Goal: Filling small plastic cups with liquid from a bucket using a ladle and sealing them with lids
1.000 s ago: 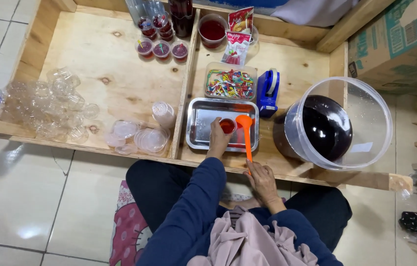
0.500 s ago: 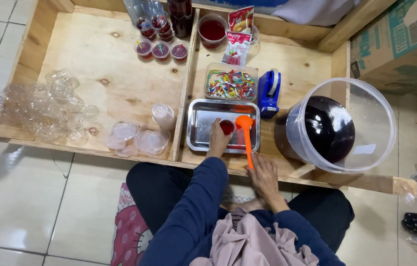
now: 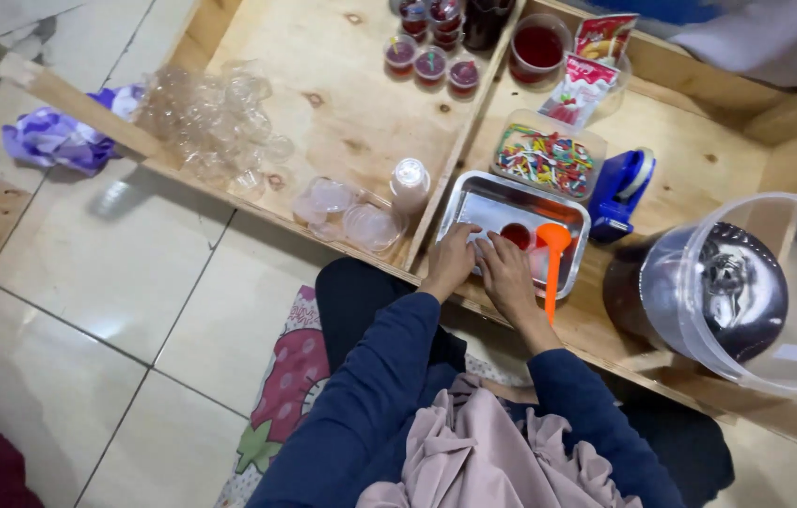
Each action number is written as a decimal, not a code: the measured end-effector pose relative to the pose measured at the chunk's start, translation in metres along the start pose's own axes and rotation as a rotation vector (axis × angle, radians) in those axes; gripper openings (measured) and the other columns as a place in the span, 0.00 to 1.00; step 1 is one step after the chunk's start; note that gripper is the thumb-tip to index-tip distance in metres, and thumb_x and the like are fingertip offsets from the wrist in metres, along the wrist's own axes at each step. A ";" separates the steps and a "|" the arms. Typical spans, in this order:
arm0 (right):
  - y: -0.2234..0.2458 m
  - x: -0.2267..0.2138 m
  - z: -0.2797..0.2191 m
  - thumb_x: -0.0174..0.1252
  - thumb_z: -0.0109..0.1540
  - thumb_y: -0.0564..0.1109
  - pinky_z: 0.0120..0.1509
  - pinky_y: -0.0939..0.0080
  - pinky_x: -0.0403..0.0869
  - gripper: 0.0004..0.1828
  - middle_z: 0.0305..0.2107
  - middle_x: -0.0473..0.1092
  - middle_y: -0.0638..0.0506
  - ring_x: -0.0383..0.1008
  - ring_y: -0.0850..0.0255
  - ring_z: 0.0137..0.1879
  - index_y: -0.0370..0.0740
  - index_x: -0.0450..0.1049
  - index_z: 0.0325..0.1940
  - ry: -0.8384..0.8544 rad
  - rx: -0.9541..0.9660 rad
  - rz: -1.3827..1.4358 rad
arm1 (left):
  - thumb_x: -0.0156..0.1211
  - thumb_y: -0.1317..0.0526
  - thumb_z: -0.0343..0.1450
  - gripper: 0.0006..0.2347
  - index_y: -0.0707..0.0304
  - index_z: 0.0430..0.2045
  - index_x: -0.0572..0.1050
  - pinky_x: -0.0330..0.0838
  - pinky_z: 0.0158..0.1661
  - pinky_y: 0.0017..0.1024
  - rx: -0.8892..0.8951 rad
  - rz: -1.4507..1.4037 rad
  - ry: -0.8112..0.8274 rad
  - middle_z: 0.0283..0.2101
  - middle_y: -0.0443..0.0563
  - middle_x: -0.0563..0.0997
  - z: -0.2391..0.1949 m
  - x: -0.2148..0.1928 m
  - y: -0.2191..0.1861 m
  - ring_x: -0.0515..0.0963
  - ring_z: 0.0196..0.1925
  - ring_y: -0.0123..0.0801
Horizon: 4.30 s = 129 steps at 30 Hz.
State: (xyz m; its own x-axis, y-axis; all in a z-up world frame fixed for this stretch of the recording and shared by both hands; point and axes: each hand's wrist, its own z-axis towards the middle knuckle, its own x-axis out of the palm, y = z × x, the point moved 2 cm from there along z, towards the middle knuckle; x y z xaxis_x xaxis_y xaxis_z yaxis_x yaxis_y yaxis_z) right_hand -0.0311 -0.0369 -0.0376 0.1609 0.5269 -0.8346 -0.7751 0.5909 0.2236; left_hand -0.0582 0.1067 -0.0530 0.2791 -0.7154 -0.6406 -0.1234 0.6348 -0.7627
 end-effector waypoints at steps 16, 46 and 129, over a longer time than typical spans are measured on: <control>0.091 0.127 0.062 0.54 0.65 0.52 0.61 0.50 0.67 0.12 0.48 0.73 0.57 0.68 0.57 0.64 0.56 0.77 0.50 0.255 -0.234 -0.110 | 0.64 0.54 0.69 0.23 0.63 0.58 0.70 0.55 0.65 0.55 -0.168 0.687 -0.111 0.69 0.69 0.61 -0.020 -0.140 0.082 0.55 0.74 0.62; 0.089 0.133 0.045 0.47 0.66 0.58 0.80 0.38 0.49 0.22 0.63 0.68 0.50 0.54 0.53 0.77 0.47 0.80 0.52 0.344 -0.133 -0.091 | 0.65 0.60 0.69 0.09 0.52 0.41 0.76 0.54 0.66 0.49 0.032 0.447 -0.307 0.36 0.47 0.80 -0.014 -0.119 0.129 0.80 0.50 0.39; -0.097 0.010 0.036 0.72 0.54 0.48 0.59 0.38 0.76 0.47 0.54 0.66 0.41 0.69 0.41 0.61 0.53 0.62 0.75 0.862 0.390 0.009 | 0.74 0.52 0.63 0.31 0.61 0.60 0.69 0.45 0.67 0.59 0.032 0.527 0.265 0.61 0.62 0.73 0.039 0.063 -0.022 0.57 0.73 0.59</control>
State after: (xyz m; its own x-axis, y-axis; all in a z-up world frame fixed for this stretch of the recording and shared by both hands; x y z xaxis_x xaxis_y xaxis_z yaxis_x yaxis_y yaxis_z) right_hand 0.0681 -0.0669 -0.0497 -0.4716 -0.0090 -0.8818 -0.4905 0.8337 0.2538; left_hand -0.0005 0.0588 -0.0733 -0.0601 -0.3467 -0.9360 -0.1507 0.9301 -0.3349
